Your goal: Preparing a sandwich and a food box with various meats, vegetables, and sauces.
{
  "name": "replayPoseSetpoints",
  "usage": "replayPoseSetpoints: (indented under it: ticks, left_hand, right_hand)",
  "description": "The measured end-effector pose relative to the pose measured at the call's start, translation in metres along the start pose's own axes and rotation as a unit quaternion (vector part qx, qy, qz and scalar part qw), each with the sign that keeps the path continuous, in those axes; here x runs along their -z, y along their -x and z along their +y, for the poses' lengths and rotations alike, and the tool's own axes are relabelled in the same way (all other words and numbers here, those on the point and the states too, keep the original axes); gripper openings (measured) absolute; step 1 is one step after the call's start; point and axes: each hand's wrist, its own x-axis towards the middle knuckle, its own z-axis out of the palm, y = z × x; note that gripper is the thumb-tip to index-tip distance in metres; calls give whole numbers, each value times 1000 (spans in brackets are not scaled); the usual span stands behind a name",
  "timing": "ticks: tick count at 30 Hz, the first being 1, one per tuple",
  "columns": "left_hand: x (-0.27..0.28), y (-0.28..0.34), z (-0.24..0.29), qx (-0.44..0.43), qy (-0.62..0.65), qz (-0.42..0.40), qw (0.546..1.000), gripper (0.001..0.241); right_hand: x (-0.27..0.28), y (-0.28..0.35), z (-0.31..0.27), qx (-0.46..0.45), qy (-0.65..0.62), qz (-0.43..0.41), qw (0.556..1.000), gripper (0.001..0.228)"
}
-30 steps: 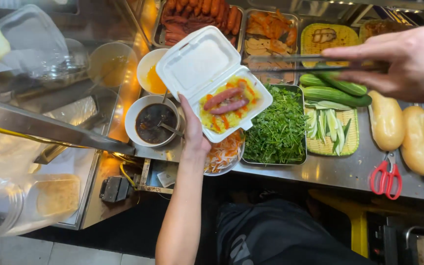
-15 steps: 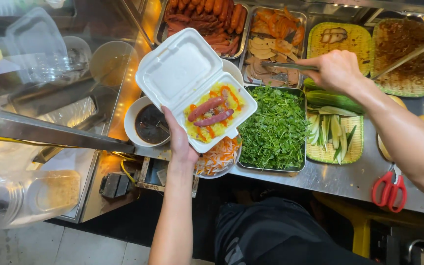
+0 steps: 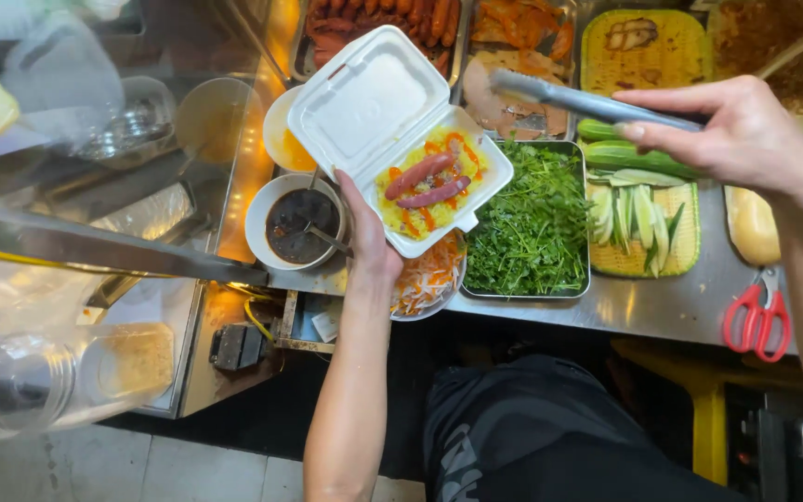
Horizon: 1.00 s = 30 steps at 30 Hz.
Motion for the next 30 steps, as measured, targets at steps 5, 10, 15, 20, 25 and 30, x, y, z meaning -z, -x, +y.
replayPoseSetpoints:
  ticks: [5,10,15,20,25,30]
  left_hand:
    - [-29,-6,-31,92,7,65,994,95]
    - [-47,-8,-74,110,-34,86,990,88]
    - [-71,7,-168,230,-51,78,969,88]
    - [-78,16,-282,314,-89,124,937,90]
    - [-97,23,-344,305,-123,213,920,104]
    - [-112,21,-360,226,-121,230,939,104]
  right_hand:
    - [15,76,3,17,105,7,994,36]
    - [44,158,82,-32,-16,158,987,53]
    - [16,216,274,-180,-43,330,925,40]
    - [1,230,435,-245,194,414,855,35]
    - [17,207,453,-116,309,446,832,49]
    - [-57,221,350,-47,80,269,959,33]
